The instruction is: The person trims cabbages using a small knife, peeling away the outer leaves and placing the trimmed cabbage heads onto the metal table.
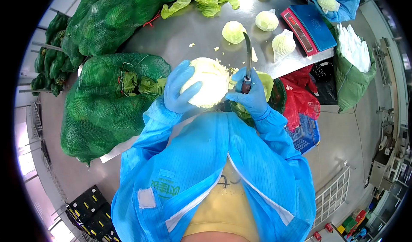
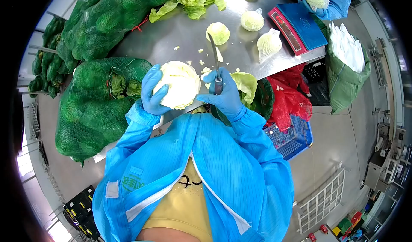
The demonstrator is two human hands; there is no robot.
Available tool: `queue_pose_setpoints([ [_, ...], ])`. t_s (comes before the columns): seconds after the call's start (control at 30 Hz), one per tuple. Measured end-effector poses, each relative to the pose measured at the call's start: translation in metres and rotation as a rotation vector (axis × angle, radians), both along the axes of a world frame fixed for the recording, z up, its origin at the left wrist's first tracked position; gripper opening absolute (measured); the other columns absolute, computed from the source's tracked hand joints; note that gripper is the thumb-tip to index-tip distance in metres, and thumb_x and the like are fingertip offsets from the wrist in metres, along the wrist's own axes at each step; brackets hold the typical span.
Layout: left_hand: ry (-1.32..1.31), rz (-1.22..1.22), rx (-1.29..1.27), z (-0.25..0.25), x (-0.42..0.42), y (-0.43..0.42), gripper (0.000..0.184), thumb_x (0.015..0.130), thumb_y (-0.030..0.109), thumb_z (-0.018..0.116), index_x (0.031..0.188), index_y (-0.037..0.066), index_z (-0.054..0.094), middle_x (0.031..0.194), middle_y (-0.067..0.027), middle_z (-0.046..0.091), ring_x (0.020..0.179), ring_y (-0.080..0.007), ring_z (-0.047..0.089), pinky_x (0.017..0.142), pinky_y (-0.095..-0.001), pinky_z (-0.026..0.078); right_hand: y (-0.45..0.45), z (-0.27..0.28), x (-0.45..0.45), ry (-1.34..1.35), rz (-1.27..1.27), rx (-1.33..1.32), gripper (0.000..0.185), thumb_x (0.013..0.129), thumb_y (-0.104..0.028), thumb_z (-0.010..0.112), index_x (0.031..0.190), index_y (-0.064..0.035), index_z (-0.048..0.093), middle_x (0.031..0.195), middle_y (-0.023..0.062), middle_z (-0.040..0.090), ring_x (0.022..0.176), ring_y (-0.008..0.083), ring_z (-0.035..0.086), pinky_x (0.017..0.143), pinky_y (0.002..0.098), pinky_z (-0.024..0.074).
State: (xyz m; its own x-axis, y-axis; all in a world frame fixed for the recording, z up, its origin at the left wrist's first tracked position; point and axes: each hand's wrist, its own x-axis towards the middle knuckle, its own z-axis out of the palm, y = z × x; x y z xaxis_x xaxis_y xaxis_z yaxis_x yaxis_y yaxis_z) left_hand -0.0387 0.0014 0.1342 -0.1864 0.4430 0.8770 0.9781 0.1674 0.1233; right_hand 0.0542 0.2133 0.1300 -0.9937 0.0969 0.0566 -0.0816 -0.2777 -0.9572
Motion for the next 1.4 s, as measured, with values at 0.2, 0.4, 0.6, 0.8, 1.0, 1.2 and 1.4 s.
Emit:
queue_pose_setpoints([
  [0.2, 0.034, -0.005, -0.001, -0.001, -0.005, 0.000, 0.061, 0.058, 0.023, 0.082, 0.112, 0.013, 0.056, 0.123, -0.0165, 0.047, 0.112, -0.0405, 0.048, 0.090, -0.0468, 0.047, -0.004, 0.006, -0.002, 0.062, -0.014, 0.109, 0.040, 0.068, -0.003, 0.076, 0.101, -0.0029, 0.053, 0.102, 0.0037, 0.052, 0.094, 0.0100, 0.051, 0.081, 0.0242, 0.0432],
  [0.4, -0.003, -0.010, 0.041, -0.009, -0.007, 0.010, 0.059, 0.058, 0.022, 0.081, 0.111, 0.013, 0.057, 0.123, -0.0162, 0.046, 0.113, -0.0412, 0.048, 0.091, -0.0478, 0.046, -0.006, -0.002, 0.006, 0.146, -0.112, 0.016, 0.024, 0.071, 0.007, 0.066, 0.090, -0.0039, 0.055, 0.086, 0.0036, 0.054, 0.080, 0.0118, 0.054, 0.072, 0.0229, 0.0443],
  [0.6, -0.003, -0.096, 0.017, -0.017, -0.012, 0.028, 0.057, 0.058, 0.016, 0.080, 0.110, 0.014, 0.057, 0.123, -0.0147, 0.046, 0.114, -0.0404, 0.047, 0.093, -0.0481, 0.046, 0.006, -0.007, 0.019, -0.034, -0.256, -0.059, 0.019, 0.077, 0.002, 0.066, 0.093, -0.0027, 0.055, 0.083, 0.0010, 0.056, 0.070, 0.0062, 0.051, 0.064, 0.0203, 0.0439],
  [0.8, -0.013, -0.178, 0.014, -0.029, -0.018, 0.052, 0.055, 0.059, 0.014, 0.079, 0.110, 0.014, 0.058, 0.123, -0.0146, 0.046, 0.115, -0.0400, 0.046, 0.093, -0.0479, 0.046, 0.025, -0.026, 0.038, -0.198, -0.497, 0.056, 0.014, 0.079, -0.002, 0.065, 0.091, -0.0040, 0.058, 0.077, -0.0020, 0.055, 0.061, 0.0023, 0.045, 0.052, 0.0167, 0.0381],
  [1.0, -0.063, -0.227, -0.003, -0.033, -0.022, 0.084, 0.063, 0.060, 0.019, 0.080, 0.117, 0.013, 0.053, 0.124, -0.0166, 0.046, 0.114, -0.0405, 0.046, 0.093, -0.0461, 0.045, 0.045, -0.074, 0.080, -0.415, -0.632, 0.448, 0.016, 0.079, -0.004, 0.063, 0.095, -0.0032, 0.059, 0.074, -0.0033, 0.052, 0.058, 0.0024, 0.041, 0.052, 0.0184, 0.0369],
  [1.2, -1.183, -0.447, 0.219, -0.039, -0.003, 0.137, 0.091, 0.063, 0.023, 0.081, 0.136, 0.009, 0.029, 0.130, -0.0148, 0.043, 0.116, -0.0338, 0.047, 0.095, -0.0432, 0.043, 0.036, -0.094, 0.119, -0.552, -0.631, 0.104, 0.016, 0.082, -0.004, 0.058, 0.097, 0.0003, 0.058, 0.069, 0.0008, 0.053, 0.059, 0.0074, 0.048, 0.053, 0.0220, 0.0410],
  [1.4, -2.467, -0.666, 0.553, -0.115, -0.050, 0.197, 0.070, 0.078, 0.053, 0.060, 0.134, 0.018, 0.038, 0.132, -0.0077, 0.046, 0.118, -0.0287, 0.046, 0.099, -0.0497, 0.037, 0.029, -0.096, 0.141, -0.569, -0.685, 0.012, 0.016, 0.084, -0.007, 0.059, 0.099, -0.0006, 0.058, 0.072, 0.0012, 0.054, 0.059, 0.0075, 0.048, 0.054, 0.0221, 0.0408],
])
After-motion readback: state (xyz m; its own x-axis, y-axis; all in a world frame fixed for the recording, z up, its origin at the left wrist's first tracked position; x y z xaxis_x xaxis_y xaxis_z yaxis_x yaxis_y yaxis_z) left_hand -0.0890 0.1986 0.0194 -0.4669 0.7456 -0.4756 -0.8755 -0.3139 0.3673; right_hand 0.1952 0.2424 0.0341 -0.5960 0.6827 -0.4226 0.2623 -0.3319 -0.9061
